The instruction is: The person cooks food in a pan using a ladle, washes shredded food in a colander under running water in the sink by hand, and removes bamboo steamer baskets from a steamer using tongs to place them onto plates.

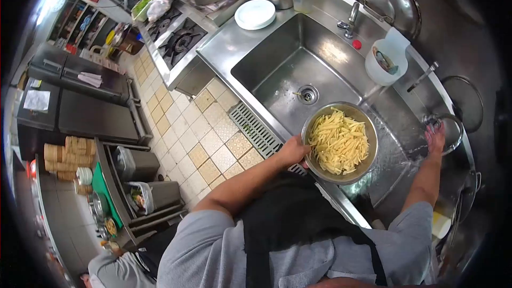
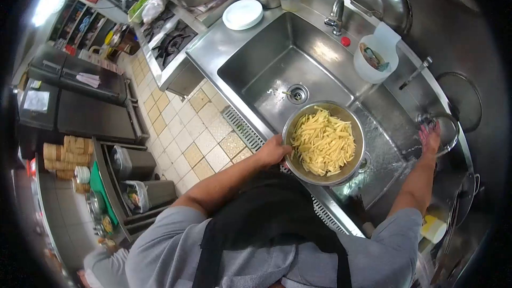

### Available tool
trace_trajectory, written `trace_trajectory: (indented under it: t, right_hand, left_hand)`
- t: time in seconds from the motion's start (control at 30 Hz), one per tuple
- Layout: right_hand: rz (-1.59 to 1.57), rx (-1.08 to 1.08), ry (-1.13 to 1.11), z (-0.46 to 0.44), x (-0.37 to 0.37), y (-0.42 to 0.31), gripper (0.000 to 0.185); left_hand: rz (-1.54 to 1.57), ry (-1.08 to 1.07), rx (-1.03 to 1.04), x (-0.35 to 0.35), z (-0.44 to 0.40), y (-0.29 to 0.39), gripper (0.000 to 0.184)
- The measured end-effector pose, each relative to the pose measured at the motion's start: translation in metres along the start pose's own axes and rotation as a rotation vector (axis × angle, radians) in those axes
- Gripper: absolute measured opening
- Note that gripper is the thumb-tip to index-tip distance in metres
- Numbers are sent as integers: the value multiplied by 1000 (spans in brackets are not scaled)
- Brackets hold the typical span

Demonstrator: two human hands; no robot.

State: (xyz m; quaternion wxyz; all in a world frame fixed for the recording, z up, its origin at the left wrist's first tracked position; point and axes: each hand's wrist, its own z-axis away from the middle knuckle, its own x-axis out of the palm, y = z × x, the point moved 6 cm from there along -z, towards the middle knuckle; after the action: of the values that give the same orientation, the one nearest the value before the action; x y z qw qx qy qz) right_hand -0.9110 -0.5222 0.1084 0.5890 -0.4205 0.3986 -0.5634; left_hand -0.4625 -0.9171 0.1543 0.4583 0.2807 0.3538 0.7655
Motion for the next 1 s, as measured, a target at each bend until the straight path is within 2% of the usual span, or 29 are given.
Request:
trace_trajectory:
  t: [0.07, 0.13, 0.17, 0.3, 0.37, 0.43, 0.47, 0.5, 0.53, 0.6, 0.67, 0.7, 0.77, 0.87, 0.97, 1.0]
  right_hand:
    - [-55, 3, 7, -7, -3, 2, 51]
    - [87, -22, 54, -49, -29, 17, 36]
    - [56, 203, 44, -70, -42, 30, 31]
    - [108, 338, 71, -64, -44, 29, 35]
    - [-195, 221, 18, -48, -41, 38, 41]
    - [-385, 156, 3, 16, -3, 33, 44]
    - [-518, 193, -111, 38, 8, 58, 45]
    - [-348, 359, -596, 38, -1, 117, 43]
    - [-338, 357, -590, 61, -11, 149, 43]
    - [486, 306, -482, 104, -15, 203, 41]
    - [1288, 216, -289, 139, -6, 212, 43]
    - [1291, 207, -278, 156, 1, 201, 43]
    - [68, 454, -296, 197, 15, 167, 40]
    - [-415, 369, 60, 302, 129, 58, 32]
    - [579, 180, 66, 231, 46, 166, 31]
    - [455, 201, 94, 256, 66, 159, 29]
  left_hand:
    - [-54, 32, 15, 1, 5, 1, 33]
    - [66, 73, -18, -1, 1, -17, 32]
    - [45, 55, -43, -2, -3, -24, 33]
    - [118, 66, -6, 2, -1, -26, 33]
    - [116, 111, -4, 2, 5, -16, 30]
    - [118, 89, -9, 0, 0, -17, 29]
    - [123, 73, -22, -1, -5, -22, 28]
    - [73, 131, -15, -8, -15, -30, 29]
    - [82, 123, -16, -8, -16, -30, 29]
    - [133, 68, -64, -12, -24, -21, 29]
    - [168, 7, -79, -17, -33, -20, 29]
    - [169, -3, -27, -19, -33, -14, 28]
    - [175, -19, 36, -34, -24, 4, 27]
    - [278, -138, 29, -65, -27, 34, 25]
    - [298, -153, 23, -102, -42, 43, 25]
    - [300, -154, 25, -116, -40, 47, 25]
